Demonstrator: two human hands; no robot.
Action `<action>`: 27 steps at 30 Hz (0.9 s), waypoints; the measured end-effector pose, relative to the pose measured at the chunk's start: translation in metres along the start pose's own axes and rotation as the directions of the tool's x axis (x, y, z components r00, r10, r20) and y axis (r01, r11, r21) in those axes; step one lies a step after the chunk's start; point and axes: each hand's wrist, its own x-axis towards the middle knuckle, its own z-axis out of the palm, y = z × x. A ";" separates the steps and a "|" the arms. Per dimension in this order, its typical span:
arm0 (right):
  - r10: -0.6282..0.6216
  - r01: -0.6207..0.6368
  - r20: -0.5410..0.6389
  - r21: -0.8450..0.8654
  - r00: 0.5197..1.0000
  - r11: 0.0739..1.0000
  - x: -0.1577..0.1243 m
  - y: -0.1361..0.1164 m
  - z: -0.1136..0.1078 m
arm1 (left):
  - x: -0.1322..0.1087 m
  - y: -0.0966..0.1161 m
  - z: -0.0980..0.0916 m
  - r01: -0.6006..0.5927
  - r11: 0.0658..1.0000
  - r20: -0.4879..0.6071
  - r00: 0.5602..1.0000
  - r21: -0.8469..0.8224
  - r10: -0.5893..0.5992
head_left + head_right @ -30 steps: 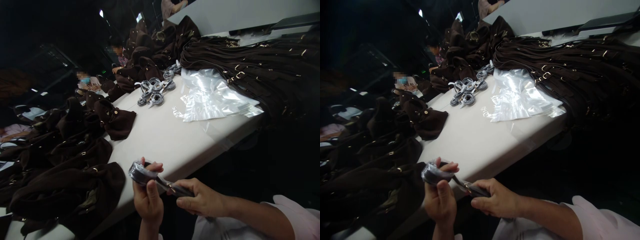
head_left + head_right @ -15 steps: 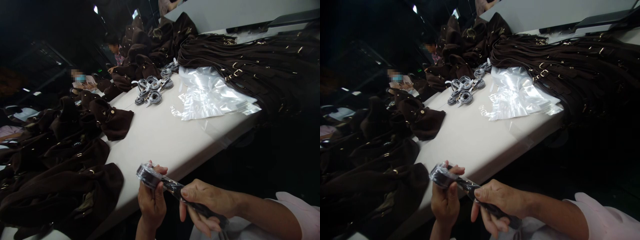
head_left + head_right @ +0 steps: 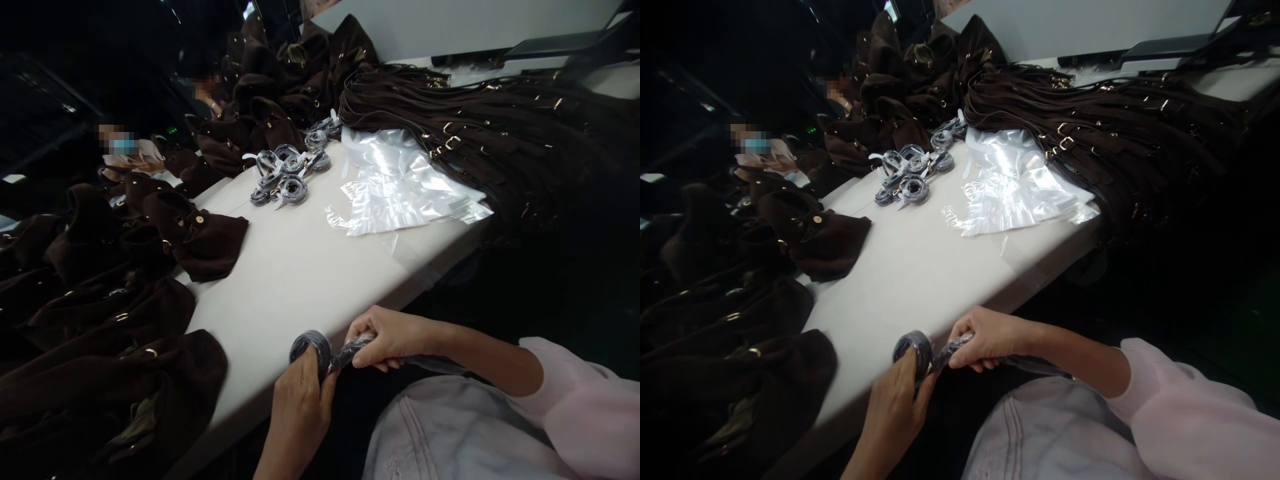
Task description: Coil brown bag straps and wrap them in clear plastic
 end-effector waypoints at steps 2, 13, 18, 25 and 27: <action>-0.140 0.120 -0.073 -0.228 0.987 0.966 0.002 -0.001 -0.002 | 0.004 0.000 -0.002 -0.023 0.999 0.066 0.998 0.040 0.020; -0.384 0.417 0.262 -0.083 0.885 0.905 -0.002 -0.031 -0.014 | 0.009 0.020 -0.045 0.335 0.665 0.401 0.914 -0.667 -0.058; -0.459 0.441 0.088 0.171 0.884 0.881 0.017 -0.024 -0.002 | 0.011 0.036 -0.041 0.395 -0.035 0.396 0.911 -0.918 -0.112; -0.369 0.282 0.166 0.393 0.915 0.875 0.025 -0.017 0.008 | 0.012 0.033 -0.033 0.225 -0.343 0.332 0.896 -0.912 -0.295; -0.353 0.229 0.249 0.417 0.902 0.880 0.023 -0.016 0.010 | 0.010 0.031 -0.036 0.178 -0.338 0.297 0.891 -0.924 -0.342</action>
